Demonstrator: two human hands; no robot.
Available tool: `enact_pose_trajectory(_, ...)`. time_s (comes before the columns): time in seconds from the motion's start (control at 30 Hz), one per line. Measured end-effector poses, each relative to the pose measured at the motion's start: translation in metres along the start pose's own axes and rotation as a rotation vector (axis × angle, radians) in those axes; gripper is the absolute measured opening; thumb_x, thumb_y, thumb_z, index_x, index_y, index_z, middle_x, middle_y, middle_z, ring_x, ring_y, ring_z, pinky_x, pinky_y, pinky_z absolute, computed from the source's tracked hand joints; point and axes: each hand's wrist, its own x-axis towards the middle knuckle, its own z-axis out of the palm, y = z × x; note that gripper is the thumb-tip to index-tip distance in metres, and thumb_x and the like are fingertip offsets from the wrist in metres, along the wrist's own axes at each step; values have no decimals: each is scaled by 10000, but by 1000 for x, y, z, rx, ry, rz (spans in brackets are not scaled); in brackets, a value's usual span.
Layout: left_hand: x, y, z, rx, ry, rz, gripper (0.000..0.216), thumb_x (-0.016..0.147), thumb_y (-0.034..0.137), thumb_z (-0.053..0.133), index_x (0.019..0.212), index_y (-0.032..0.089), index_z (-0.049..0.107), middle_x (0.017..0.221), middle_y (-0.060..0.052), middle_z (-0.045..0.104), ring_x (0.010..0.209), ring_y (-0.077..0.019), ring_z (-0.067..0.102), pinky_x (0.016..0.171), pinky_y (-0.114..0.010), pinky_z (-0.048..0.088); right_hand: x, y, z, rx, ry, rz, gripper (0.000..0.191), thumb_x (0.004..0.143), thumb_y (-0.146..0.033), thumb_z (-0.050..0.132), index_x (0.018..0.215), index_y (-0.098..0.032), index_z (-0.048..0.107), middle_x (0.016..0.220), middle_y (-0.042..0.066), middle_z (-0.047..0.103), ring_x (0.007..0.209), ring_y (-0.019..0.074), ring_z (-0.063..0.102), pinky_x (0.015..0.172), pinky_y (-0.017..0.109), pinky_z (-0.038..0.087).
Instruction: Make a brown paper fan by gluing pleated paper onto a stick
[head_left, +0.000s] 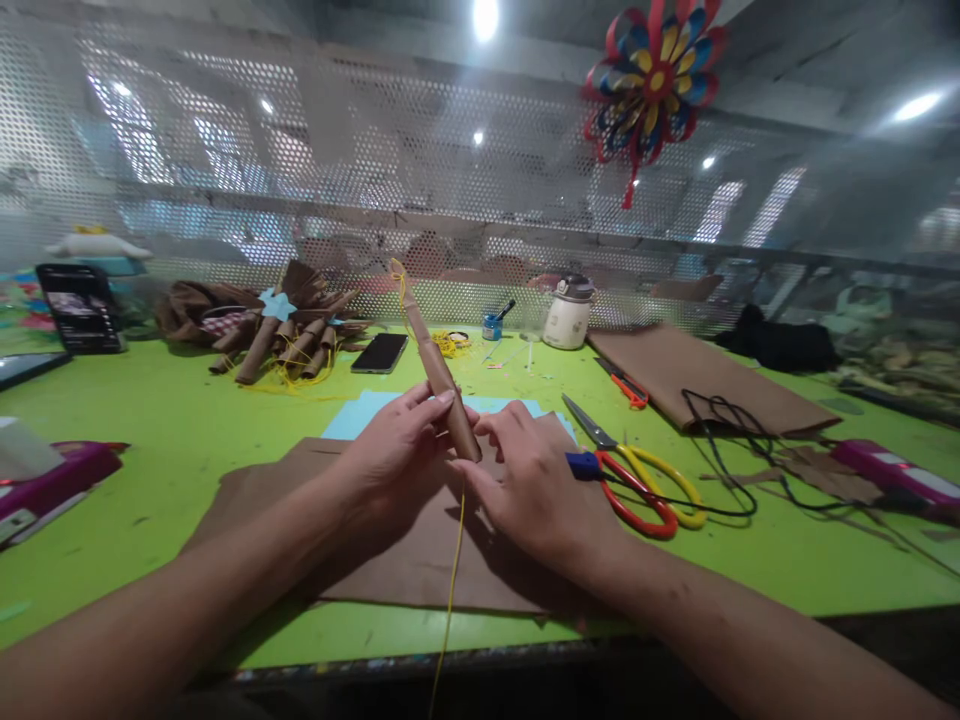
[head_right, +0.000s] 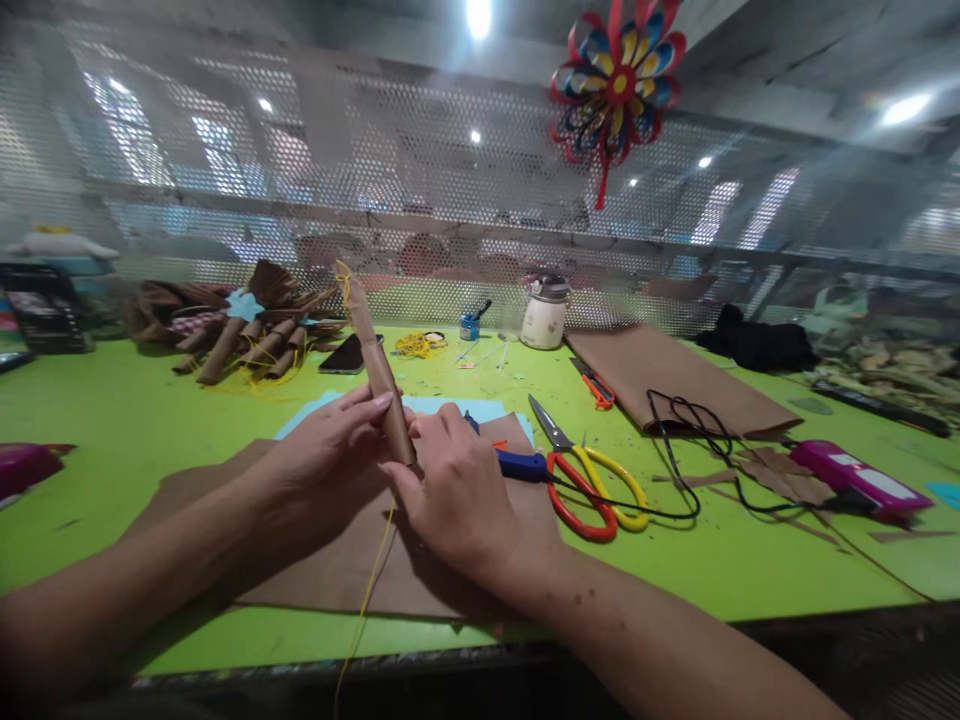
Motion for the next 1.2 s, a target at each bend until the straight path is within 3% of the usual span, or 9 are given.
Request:
enact_pose_trajectory(0.2,2,-1,-5,23,-12,8,60,856,187,547,891,140,562,813,-86,674,729,-201,654,684,-326,519,3,-1,-4,89,-58,69,171,801,-236,662,931,-151,590,878,58,605,815,202,532,749,336,453)
enact_pose_trajectory(0.47,2,2,-4,33,-35,-9,88,843,151,569,928,138,589,877,-86,692,766,-184,662,742,-320,522,3,5,2,255,-38,81,399,809,-300,645,1163,-165,521,1082,102,557,981,227,528,863,390,469)
enact_pose_trajectory(0.63,3,-1,-7,16,-86,-41,148,815,123,608,961,142,606,881,-85,698,771,-175,666,746,-295,522,5,4,1,201,-73,67,363,855,-313,578,1192,-190,523,1078,104,556,1002,244,518,886,430,459)
enact_pose_trajectory(0.9,3,-2,-5,6,-57,-36,192,805,124,633,994,157,629,933,-74,684,793,-159,653,735,-276,514,4,-5,-9,-25,-152,0,315,877,-321,549,1130,-134,558,1029,121,549,948,253,502,824,398,450)
enact_pose_trajectory(1.2,3,-6,-7,-44,-80,-53,184,806,119,624,989,142,623,892,-86,668,774,-173,647,725,-296,513,5,-3,-6,-69,-90,-22,262,882,-355,544,1021,-139,596,964,112,568,909,254,492,787,387,433)
